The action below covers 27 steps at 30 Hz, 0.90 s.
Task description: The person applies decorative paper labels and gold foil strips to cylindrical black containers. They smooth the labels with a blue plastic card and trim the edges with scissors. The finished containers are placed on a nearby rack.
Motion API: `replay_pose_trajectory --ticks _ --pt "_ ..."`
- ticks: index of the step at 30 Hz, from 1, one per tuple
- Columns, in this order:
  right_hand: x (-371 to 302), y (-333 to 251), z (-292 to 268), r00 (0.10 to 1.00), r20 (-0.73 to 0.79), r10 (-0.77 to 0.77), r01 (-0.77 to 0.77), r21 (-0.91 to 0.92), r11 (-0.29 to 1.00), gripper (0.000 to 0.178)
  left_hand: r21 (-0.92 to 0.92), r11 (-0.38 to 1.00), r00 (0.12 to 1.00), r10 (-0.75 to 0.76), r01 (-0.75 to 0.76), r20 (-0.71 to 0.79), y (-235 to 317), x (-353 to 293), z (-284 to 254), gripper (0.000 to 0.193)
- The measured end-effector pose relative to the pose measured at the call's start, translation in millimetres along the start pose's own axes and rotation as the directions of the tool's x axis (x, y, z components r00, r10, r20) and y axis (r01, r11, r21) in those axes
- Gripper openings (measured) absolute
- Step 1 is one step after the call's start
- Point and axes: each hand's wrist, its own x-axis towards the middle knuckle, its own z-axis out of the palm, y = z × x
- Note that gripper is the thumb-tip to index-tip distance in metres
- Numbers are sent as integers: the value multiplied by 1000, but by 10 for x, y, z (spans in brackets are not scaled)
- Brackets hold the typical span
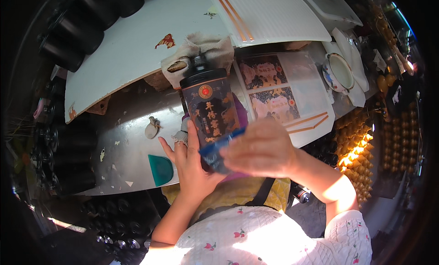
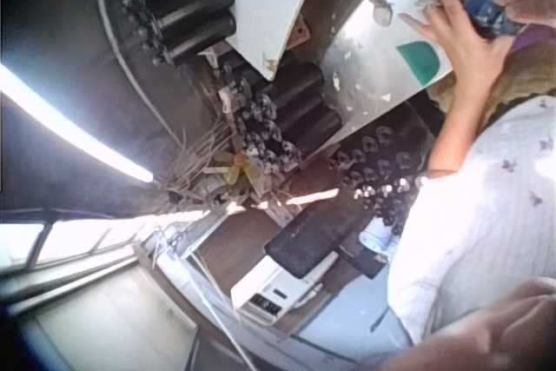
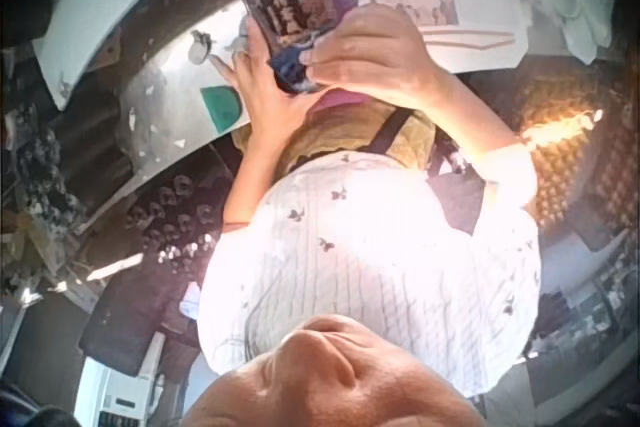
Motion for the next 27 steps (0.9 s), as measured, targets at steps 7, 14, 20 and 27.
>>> replay_pose_trajectory --ticks 7,14,20,27 --pt "314 396 10 861 -117 495 -423 375 825 27 -85 996 996 -21 29 84 -47 44 -62 137" --pt "-282 -55 39 990 -116 78 -47 249 967 16 -104 994 995 -32 41 94 -167 41 -18 132" --pt "177 632 139 642 -93 761 -403 803 439 24 -184 982 980 -2 40 201 -185 64 -95 130" --pt "-514 -31 79 968 -195 158 -100 276 956 31 -211 975 985 -31 67 167 -228 38 -34 119"
